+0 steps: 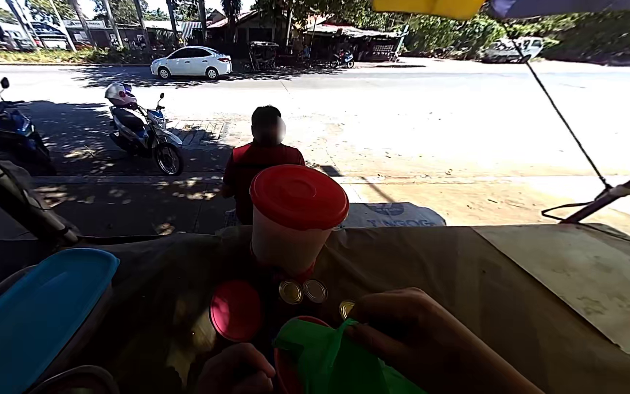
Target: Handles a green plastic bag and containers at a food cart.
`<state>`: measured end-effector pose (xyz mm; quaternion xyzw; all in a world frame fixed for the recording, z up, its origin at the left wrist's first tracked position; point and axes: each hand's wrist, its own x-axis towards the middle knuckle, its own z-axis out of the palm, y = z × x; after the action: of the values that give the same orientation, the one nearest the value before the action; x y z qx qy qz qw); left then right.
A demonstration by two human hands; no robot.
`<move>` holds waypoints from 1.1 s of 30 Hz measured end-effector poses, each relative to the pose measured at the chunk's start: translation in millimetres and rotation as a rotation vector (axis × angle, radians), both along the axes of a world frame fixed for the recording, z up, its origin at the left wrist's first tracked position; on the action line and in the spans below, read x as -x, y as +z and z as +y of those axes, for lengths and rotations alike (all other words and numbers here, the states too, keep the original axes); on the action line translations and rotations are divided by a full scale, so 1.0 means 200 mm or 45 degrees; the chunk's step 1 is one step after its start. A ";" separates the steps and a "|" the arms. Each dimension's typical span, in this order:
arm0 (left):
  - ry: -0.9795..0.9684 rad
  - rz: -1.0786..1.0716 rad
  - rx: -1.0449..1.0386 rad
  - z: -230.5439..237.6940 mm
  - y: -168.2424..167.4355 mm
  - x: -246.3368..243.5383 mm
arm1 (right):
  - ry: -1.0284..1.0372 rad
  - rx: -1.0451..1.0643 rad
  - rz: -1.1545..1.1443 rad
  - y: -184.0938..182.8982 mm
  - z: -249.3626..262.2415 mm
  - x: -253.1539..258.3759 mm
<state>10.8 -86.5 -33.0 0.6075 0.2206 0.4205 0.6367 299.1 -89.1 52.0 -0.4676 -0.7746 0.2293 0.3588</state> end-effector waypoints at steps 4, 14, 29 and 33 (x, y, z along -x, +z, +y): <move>0.188 0.292 -0.055 0.08 -0.05 -0.12 | 0.141 -0.057 -0.013 0.01 0.00 -0.02; 0.289 0.460 -0.264 0.09 -0.10 -0.28 | -0.027 0.037 0.034 0.09 -0.01 -0.04; 0.329 -0.348 0.618 0.10 -0.19 0.05 | -1.056 0.114 1.332 0.11 0.12 -0.10; 0.329 0.293 0.205 0.14 -0.19 0.05 | -1.015 0.220 1.381 0.09 0.16 -0.05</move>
<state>1.6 -59.5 -71.8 0.5652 0.4012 0.4073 0.5947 308.6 -56.4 70.6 -0.5633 -0.2322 0.3426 0.7152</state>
